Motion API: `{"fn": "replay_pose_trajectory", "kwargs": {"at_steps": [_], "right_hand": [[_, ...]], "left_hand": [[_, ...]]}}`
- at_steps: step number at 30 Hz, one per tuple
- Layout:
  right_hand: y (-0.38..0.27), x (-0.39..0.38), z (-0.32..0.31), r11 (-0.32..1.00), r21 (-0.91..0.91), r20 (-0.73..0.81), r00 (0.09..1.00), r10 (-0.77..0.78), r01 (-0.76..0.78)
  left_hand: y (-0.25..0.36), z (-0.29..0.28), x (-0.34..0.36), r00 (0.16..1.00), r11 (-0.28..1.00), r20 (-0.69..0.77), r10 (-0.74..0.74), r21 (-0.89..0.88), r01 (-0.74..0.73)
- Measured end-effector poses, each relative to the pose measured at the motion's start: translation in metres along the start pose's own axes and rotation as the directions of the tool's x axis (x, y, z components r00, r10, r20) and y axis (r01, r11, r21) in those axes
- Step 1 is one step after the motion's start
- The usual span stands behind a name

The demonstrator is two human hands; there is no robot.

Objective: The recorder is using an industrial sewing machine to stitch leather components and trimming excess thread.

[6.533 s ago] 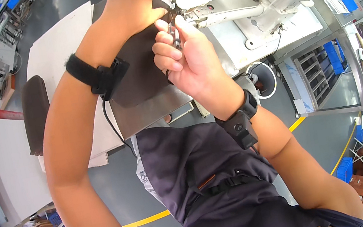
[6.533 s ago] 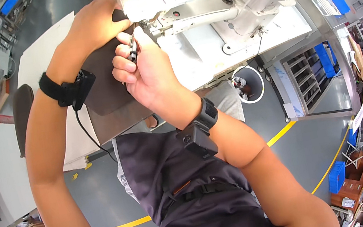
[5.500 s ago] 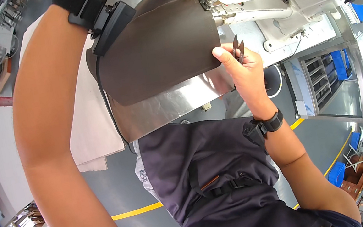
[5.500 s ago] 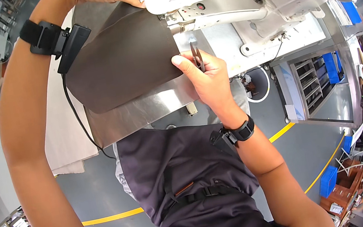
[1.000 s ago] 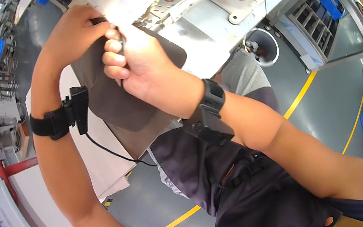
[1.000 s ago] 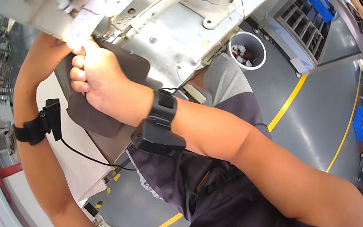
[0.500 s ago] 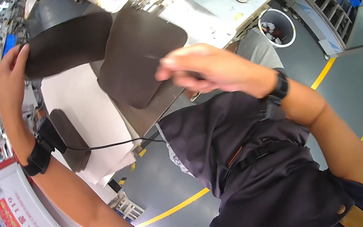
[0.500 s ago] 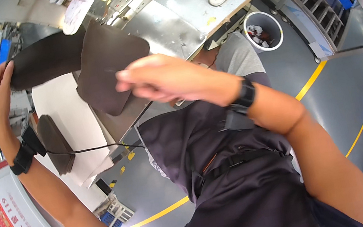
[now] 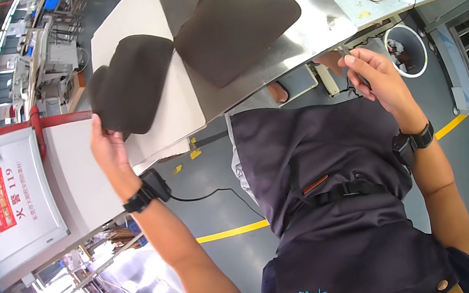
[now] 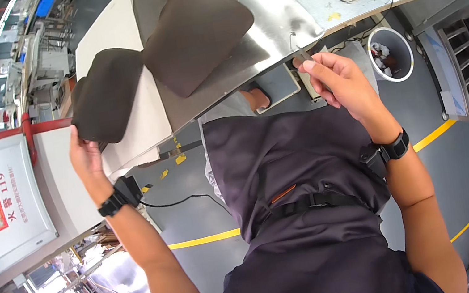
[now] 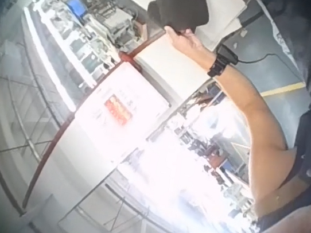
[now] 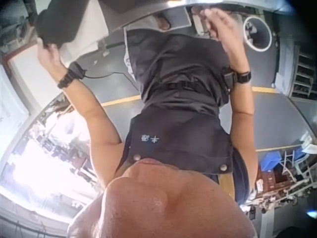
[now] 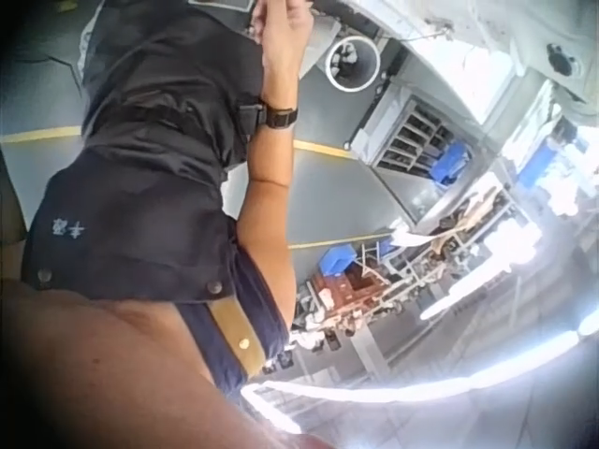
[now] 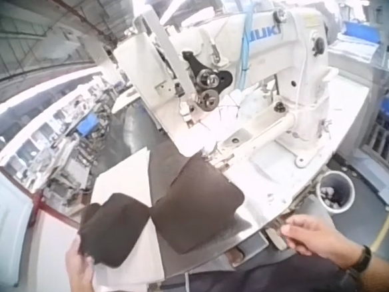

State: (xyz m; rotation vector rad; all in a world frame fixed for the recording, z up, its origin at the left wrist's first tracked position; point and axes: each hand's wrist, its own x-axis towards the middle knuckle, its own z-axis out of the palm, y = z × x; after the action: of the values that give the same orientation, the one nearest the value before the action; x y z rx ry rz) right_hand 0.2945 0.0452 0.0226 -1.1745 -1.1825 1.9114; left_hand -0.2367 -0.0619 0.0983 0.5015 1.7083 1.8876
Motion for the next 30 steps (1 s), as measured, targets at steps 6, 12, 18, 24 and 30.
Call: {"fn": "replay_pose_trajectory", "kwargs": {"at_steps": [6, 12, 18, 24, 30], "right_hand": [[0.013, -0.006, 0.035, 0.999, -0.005, 0.144, 0.989, -0.034, 0.035], [0.027, -0.006, 0.052, 0.971, -0.227, 0.234, 0.972, -0.024, 0.078], [0.068, -0.004, 0.067, 0.984, -0.178, 0.354, 0.931, 0.09, -0.028], [0.089, -0.003, 0.087, 0.943, 0.074, 0.441, 0.859, 0.26, -0.324], [0.083, -0.021, 0.08, 0.966, 0.153, 0.404, 0.905, 0.13, -0.207]], "left_hand": [[-0.039, -0.035, -0.052, 0.992, 0.952, 0.118, -0.048, -0.294, 0.081], [-0.072, -0.056, -0.118, 0.916, 0.741, 0.295, -0.273, -0.543, 0.395], [-0.127, -0.02, -0.246, 0.706, 0.597, 0.48, -0.52, -0.387, 0.703], [-0.142, -0.008, -0.284, 0.393, 0.682, 0.61, -0.688, 0.358, 0.638], [-0.108, -0.006, -0.266, 0.499, 0.636, 0.404, -0.767, 0.581, 0.508]]}}
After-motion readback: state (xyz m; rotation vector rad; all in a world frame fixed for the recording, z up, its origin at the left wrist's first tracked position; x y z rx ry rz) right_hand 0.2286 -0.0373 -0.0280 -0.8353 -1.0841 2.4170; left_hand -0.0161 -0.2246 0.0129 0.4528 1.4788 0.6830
